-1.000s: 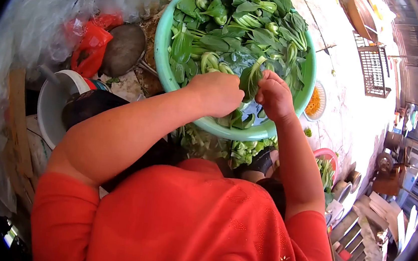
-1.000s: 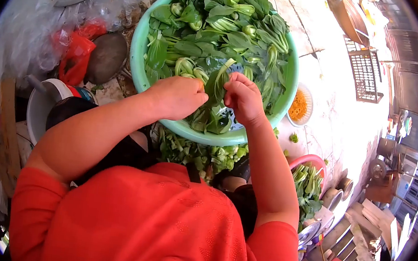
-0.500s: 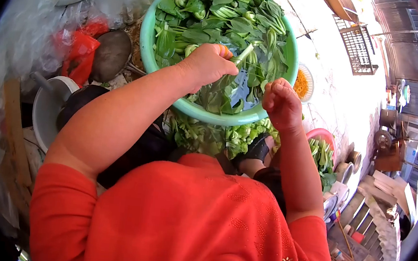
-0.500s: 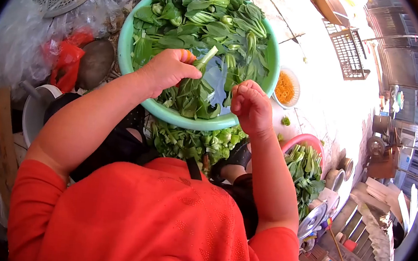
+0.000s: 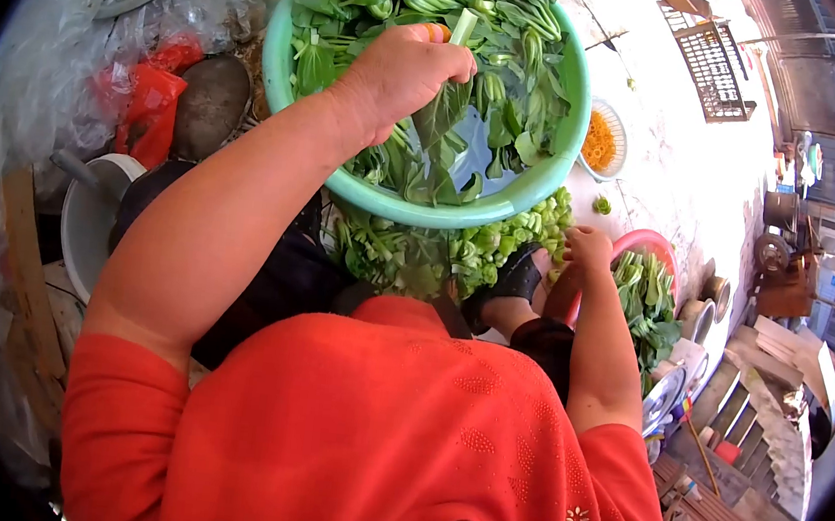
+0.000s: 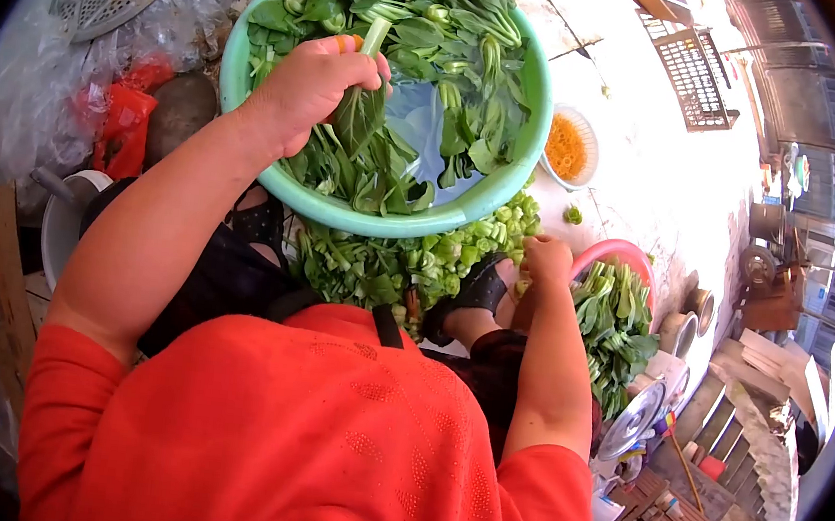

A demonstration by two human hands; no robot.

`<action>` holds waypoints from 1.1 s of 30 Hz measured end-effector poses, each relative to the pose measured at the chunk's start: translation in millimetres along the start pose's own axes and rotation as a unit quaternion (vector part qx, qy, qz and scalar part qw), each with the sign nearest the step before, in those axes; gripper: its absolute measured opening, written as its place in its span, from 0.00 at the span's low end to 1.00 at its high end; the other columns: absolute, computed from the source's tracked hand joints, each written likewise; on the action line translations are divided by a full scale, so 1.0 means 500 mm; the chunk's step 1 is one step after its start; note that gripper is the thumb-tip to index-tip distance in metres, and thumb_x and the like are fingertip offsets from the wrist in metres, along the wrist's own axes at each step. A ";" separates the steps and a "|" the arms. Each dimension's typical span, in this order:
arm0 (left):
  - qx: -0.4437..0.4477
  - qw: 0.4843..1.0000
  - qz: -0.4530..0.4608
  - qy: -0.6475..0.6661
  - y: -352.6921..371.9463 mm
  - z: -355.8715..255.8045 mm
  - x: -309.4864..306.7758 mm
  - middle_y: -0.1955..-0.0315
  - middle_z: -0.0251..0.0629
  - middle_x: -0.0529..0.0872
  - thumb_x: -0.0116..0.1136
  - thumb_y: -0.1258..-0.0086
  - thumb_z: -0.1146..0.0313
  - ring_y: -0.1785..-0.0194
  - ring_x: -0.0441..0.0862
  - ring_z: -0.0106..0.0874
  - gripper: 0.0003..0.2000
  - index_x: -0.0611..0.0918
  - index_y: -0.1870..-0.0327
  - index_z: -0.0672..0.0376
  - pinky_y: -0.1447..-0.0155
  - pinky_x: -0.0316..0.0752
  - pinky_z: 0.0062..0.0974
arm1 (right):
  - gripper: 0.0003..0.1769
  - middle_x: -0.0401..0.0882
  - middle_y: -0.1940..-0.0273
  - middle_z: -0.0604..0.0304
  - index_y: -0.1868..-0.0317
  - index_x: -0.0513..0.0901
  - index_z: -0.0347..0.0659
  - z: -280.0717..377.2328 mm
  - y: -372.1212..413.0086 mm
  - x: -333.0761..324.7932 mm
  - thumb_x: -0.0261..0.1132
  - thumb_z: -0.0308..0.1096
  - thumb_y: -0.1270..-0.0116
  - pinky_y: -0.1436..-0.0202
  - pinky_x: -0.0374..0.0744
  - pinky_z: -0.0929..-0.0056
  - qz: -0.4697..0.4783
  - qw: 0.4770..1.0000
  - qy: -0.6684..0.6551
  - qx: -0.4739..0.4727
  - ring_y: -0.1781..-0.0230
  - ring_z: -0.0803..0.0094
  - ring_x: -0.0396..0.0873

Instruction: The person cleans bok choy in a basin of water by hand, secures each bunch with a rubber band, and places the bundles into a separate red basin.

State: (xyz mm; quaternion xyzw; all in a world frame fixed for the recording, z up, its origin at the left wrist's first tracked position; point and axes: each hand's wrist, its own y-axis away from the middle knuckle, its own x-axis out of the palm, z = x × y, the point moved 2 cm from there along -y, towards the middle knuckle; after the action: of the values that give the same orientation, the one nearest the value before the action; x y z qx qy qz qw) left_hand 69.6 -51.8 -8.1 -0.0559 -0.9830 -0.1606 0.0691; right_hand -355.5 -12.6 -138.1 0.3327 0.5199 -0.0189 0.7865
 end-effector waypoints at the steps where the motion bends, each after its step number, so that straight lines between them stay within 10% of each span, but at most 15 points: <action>1: -0.011 0.999 0.000 0.044 0.002 -0.006 0.005 0.65 0.34 0.82 0.54 0.39 0.69 0.63 0.78 0.22 0.09 0.81 0.60 0.61 0.58 0.75 0.21 | 0.14 0.83 0.78 0.55 0.62 0.86 0.37 0.032 -0.012 -0.002 0.64 0.39 0.42 0.71 0.80 0.71 -0.056 0.996 -0.043 -0.058 0.80 0.71 0.82; 9: 0.019 0.999 -0.036 0.012 -0.022 -0.010 0.006 0.63 0.36 0.83 0.51 0.33 0.67 0.58 0.78 0.24 0.11 0.81 0.57 0.62 0.49 0.73 0.22 | 0.24 0.84 0.60 0.54 0.46 0.79 0.35 0.438 0.008 0.028 0.66 0.37 0.42 0.63 0.80 0.73 0.161 0.935 -0.218 -0.228 0.67 0.70 0.84; 12: 0.003 0.998 -0.056 0.004 -0.028 -0.009 0.000 0.62 0.35 0.83 0.50 0.32 0.67 0.56 0.78 0.23 0.12 0.80 0.54 0.62 0.48 0.72 0.22 | 0.27 0.83 0.55 0.48 0.46 0.78 0.34 0.506 -0.070 0.080 0.67 0.41 0.44 0.52 0.80 0.66 0.024 0.955 -0.056 -0.289 0.56 0.59 0.83; 20: 0.000 0.998 -0.068 0.011 -0.047 -0.015 -0.030 0.61 0.35 0.83 0.52 0.31 0.68 0.56 0.78 0.22 0.11 0.81 0.54 0.63 0.47 0.72 0.21 | 0.32 0.81 0.53 0.42 0.49 0.77 0.34 0.538 -0.131 0.204 0.70 0.47 0.52 0.46 0.78 0.60 0.006 0.933 0.228 -0.277 0.50 0.50 0.80; 23: -0.011 0.997 -0.069 0.034 -0.056 -0.008 -0.043 0.61 0.35 0.83 0.52 0.31 0.68 0.55 0.78 0.22 0.11 0.81 0.54 0.63 0.46 0.71 0.20 | 0.33 0.81 0.52 0.45 0.50 0.77 0.34 0.553 -0.096 0.185 0.70 0.49 0.53 0.46 0.78 0.61 0.142 0.882 0.233 -0.386 0.50 0.51 0.79; 27: -0.015 0.996 -0.086 0.031 -0.060 -0.002 -0.050 0.61 0.34 0.83 0.52 0.31 0.68 0.55 0.77 0.21 0.11 0.81 0.54 0.63 0.46 0.69 0.20 | 0.32 0.82 0.56 0.44 0.53 0.77 0.34 0.544 -0.134 0.160 0.72 0.46 0.56 0.47 0.77 0.59 -0.014 0.975 0.073 -0.209 0.52 0.50 0.80; 33: -0.036 0.991 -0.114 -0.064 -0.055 -0.003 -0.058 0.63 0.31 0.83 0.53 0.32 0.68 0.59 0.76 0.19 0.12 0.82 0.52 0.63 0.51 0.69 0.17 | 0.30 0.83 0.58 0.48 0.53 0.76 0.36 0.535 -0.088 0.174 0.72 0.44 0.54 0.50 0.78 0.59 0.059 0.925 0.101 -0.361 0.56 0.51 0.81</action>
State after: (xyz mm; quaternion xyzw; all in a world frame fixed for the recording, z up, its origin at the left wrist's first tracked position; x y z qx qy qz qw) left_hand 94.5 -80.6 -19.5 0.0441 -0.9790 -0.1987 -0.0147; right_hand -116.9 -164.4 -169.1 0.0560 0.5474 0.2501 0.7967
